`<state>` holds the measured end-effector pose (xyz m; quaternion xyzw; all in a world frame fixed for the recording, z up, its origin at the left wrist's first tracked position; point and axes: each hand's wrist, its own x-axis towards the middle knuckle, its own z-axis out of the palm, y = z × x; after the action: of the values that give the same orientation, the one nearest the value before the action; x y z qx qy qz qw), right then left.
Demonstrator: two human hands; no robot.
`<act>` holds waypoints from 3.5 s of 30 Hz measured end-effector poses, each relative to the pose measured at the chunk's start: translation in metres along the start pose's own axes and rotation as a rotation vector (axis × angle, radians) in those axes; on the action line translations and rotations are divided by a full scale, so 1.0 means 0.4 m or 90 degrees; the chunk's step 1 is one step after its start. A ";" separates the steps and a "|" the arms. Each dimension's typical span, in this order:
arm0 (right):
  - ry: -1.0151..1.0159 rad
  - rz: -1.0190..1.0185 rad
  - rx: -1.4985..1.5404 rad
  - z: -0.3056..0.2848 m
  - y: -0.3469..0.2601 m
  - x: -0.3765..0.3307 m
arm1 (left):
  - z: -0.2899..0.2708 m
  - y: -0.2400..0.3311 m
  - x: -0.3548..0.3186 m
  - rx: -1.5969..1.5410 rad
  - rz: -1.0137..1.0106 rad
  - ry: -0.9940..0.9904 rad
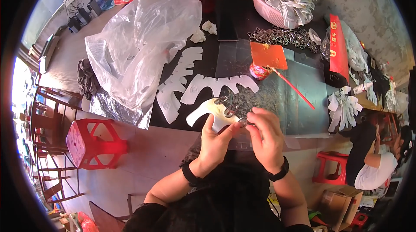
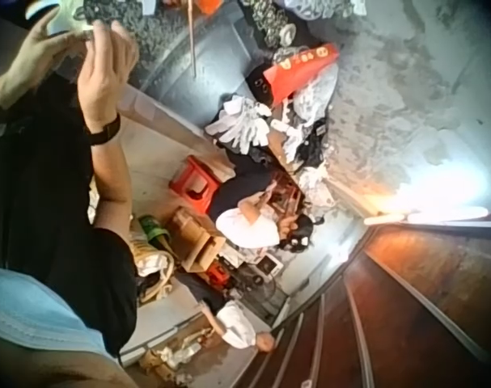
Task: Gluing and assembling small decorative or structural components of a shoe upper.
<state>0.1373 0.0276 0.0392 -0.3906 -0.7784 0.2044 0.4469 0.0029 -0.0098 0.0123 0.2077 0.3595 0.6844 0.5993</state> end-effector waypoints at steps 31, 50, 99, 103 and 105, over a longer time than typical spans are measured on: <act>-0.097 -0.087 -0.062 0.016 0.035 0.024 | 0.005 -0.013 0.005 -0.076 -0.256 0.039; -0.014 -0.311 -0.260 0.024 0.030 -0.027 | 0.000 0.022 0.020 -0.168 -0.277 -0.051; 0.059 0.132 0.008 0.053 -0.013 -0.033 | -0.008 0.016 0.007 0.338 0.117 -0.032; 0.033 0.162 0.065 0.049 -0.009 -0.028 | -0.003 0.030 0.000 0.373 0.099 -0.029; 0.050 0.066 -0.039 0.049 -0.032 -0.013 | -0.002 0.037 -0.001 0.374 0.097 -0.023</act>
<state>0.1164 0.0162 0.0348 -0.4513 -0.7450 0.1882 0.4538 -0.0075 -0.0109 0.0228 0.4105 0.5146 0.5907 0.4667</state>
